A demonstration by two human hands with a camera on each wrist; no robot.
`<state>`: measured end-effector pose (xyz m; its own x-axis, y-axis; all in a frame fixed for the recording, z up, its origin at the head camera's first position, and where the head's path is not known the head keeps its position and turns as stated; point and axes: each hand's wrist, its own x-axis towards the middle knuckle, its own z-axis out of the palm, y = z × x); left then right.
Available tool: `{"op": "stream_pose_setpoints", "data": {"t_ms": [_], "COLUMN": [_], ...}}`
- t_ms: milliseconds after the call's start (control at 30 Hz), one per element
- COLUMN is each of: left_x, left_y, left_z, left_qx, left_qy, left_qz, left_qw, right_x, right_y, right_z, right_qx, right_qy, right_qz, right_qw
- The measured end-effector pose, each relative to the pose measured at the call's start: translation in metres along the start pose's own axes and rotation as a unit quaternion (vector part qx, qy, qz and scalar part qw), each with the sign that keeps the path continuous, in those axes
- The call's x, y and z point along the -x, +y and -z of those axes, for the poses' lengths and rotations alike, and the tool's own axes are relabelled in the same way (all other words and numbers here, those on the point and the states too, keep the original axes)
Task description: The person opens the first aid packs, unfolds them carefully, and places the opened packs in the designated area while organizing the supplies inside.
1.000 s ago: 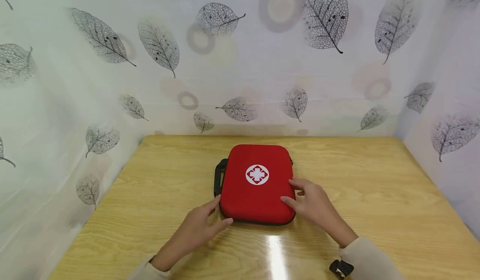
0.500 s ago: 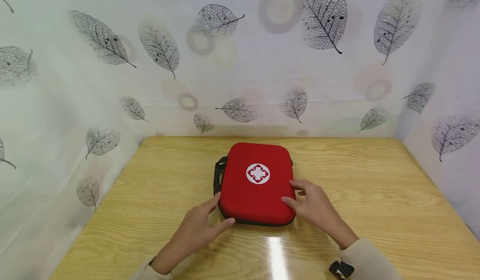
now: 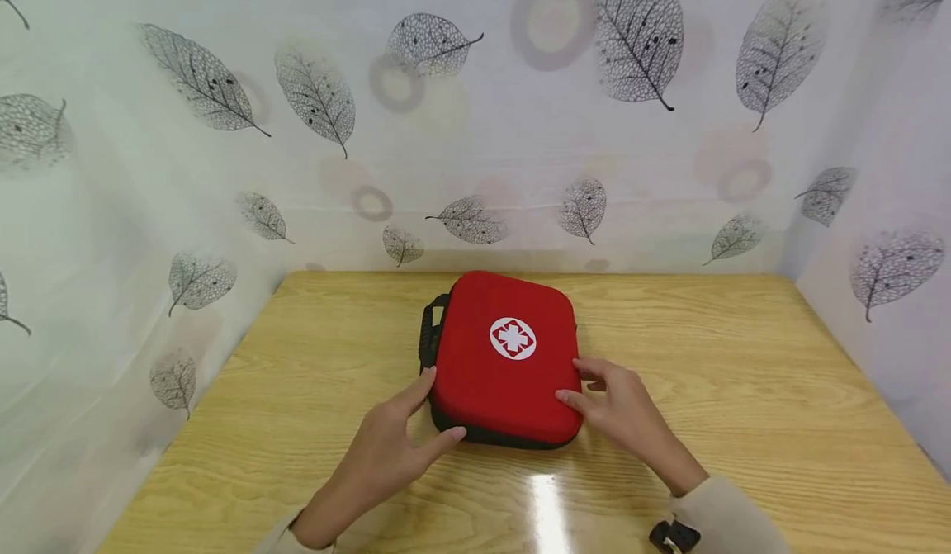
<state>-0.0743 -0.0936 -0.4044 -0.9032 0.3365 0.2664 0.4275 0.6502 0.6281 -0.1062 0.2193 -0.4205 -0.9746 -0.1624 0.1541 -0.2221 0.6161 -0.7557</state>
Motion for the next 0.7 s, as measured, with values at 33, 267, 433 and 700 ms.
{"op": "stream_pose_setpoints", "data": {"t_ms": [33, 267, 433, 700], "left_x": [0.0, -0.001, -0.003, -0.008], "left_y": [0.001, 0.012, 0.02, 0.03], "left_z": [0.001, 0.005, 0.007, 0.004], "left_qx": [0.002, 0.005, 0.039, 0.104], "left_qy": [0.004, 0.034, 0.042, 0.049], "left_qz": [-0.004, -0.032, -0.048, -0.079], "left_qw": [1.0, 0.9989, 0.9972, 0.9903], "right_x": [0.0, 0.0, 0.001, 0.002], "right_y": [0.001, 0.005, 0.007, 0.014], "right_z": [0.0, 0.0, 0.001, 0.007], "right_qx": [-0.002, -0.037, -0.065, -0.093], "right_qy": [0.0, -0.012, -0.027, -0.026], "right_qz": [0.0, -0.012, -0.037, -0.019], "right_qw": [1.0, 0.999, 0.997, 0.995]}}
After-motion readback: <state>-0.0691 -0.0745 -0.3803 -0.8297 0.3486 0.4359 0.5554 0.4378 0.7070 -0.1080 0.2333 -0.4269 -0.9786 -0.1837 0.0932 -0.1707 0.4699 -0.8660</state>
